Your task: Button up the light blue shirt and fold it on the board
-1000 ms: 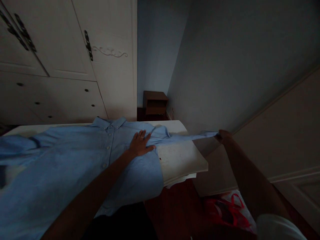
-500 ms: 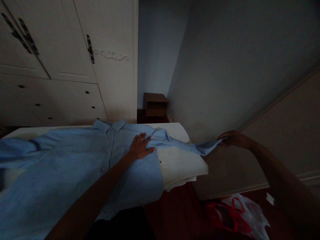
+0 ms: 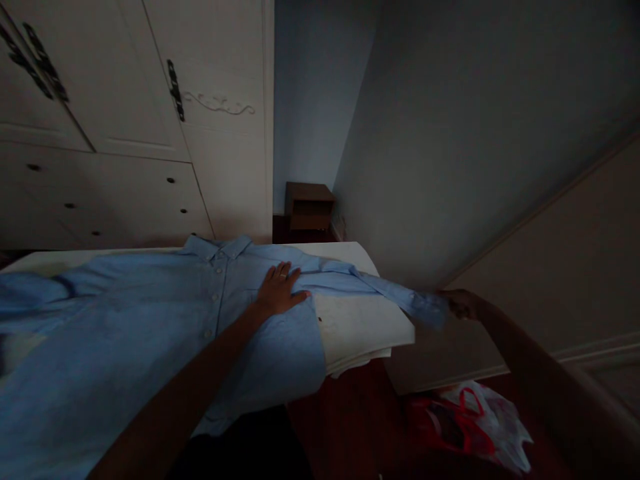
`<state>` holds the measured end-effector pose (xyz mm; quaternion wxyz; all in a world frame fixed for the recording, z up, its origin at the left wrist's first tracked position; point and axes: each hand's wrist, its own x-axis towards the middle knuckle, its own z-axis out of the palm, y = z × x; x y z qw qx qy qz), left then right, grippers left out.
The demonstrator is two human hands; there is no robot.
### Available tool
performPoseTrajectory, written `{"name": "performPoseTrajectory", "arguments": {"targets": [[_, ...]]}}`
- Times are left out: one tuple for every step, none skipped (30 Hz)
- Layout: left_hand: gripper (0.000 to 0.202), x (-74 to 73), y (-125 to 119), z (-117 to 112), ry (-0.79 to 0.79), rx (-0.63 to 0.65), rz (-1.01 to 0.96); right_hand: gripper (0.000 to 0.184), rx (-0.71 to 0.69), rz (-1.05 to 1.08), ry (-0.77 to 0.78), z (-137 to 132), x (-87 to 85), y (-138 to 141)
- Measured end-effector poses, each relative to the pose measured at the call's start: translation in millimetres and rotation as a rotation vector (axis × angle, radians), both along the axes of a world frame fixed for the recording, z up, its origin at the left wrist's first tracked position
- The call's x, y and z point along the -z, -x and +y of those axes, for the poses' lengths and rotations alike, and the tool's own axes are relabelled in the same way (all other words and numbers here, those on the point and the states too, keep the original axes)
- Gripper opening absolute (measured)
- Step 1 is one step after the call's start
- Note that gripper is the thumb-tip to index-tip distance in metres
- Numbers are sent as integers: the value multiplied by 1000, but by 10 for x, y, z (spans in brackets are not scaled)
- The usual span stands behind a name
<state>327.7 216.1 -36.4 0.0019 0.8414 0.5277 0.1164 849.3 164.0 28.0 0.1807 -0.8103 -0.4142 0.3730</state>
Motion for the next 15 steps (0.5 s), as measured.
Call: {"name": "performPoseTrajectory", "arguments": {"targets": [[82, 7, 1, 5, 4, 4, 2, 27, 17, 0, 18, -15, 87, 13], [83, 12, 2, 10, 5, 5, 3, 26, 23, 14, 28, -35, 164, 24], [84, 18, 2, 14, 5, 6, 4, 33, 6, 42, 25, -57, 233, 35], [85, 22, 2, 18, 4, 6, 5, 45, -36, 71, 8, -78, 300, 49], [85, 25, 1, 21, 3, 5, 6, 59, -99, 93, -21, -96, 366, 70], [86, 28, 0, 24, 4, 4, 8, 70, -177, 104, -63, -107, 436, 100], [86, 30, 0, 26, 5, 4, 9, 77, -259, 100, -111, -112, 508, 140], [86, 30, 0, 27, 7, 4, 9, 80, -335, 80, -163, -107, 583, 191], [86, 30, 0, 26, 10, 5, 9, 79, -398, 52, -213, -95, 656, 251], [86, 28, 0, 25, 11, 6, 8, 77, -444, 23, -256, -75, 725, 317], [86, 26, 1, 23, 12, 8, 6, 74, -474, -6, -293, -50, 785, 386], [85, 22, 2, 21, 14, 9, 3, 71, -486, -35, -320, -21, 835, 453], [84, 18, 2, 18, 16, 8, 0, 70, -487, -60, -336, 9, 872, 515], [84, 14, 3, 16, 19, 8, -2, 68, -486, -72, -343, 37, 897, 570], [83, 9, 3, 14, 23, 6, -5, 66, -488, -68, -336, 62, 912, 618]]}}
